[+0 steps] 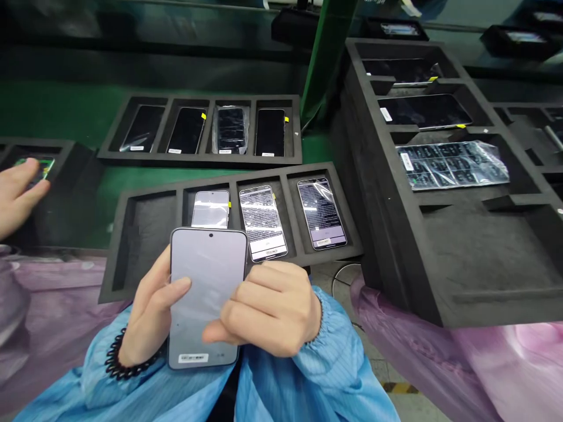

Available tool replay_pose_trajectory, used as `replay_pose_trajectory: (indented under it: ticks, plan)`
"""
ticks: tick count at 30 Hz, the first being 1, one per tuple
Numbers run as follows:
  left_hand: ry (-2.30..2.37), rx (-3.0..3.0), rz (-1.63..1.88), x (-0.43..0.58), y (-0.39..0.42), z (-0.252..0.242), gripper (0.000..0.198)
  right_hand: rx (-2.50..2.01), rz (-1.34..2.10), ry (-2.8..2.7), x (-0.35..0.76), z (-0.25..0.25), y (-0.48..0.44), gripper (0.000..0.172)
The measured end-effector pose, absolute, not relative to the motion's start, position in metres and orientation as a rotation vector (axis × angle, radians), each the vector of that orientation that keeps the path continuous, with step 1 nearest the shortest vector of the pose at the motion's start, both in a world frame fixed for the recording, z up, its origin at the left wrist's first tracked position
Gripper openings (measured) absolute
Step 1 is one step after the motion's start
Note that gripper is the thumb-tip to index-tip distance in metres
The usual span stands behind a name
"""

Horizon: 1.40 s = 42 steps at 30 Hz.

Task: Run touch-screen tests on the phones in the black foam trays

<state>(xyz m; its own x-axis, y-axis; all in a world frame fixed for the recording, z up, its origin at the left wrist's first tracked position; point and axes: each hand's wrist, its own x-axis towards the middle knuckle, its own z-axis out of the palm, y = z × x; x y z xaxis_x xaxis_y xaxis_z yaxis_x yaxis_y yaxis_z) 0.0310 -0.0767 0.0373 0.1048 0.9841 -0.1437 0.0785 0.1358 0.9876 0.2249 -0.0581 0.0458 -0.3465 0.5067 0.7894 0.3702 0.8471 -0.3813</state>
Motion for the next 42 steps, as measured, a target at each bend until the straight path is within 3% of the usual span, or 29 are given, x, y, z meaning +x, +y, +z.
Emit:
replay_pose_trajectory:
  ticks: [11, 20, 34, 42]
  plan:
    - [1.177, 1.198, 0.971, 0.029, -0.081, 0.040, 0.045, -0.641, 0.174, -1.927, 0.223, 0.040, -0.059, 0.046]
    - [1.202, 1.196, 0.936, 0.031, -0.057, 0.034, 0.050, -0.821, 0.346, -1.983, 0.227, 0.041, -0.048, 0.020]
    - [1.195, 1.255, 0.717, 0.043, -0.039, 0.014, 0.050, -0.946, 0.719, -1.648, 0.211, 0.017, -0.024, 0.031]
    - [1.054, 0.801, 0.806, 0.052, -0.041, 0.027, 0.048, -0.997, 0.870, -1.440, 0.206, 0.003, -0.029, 0.033]
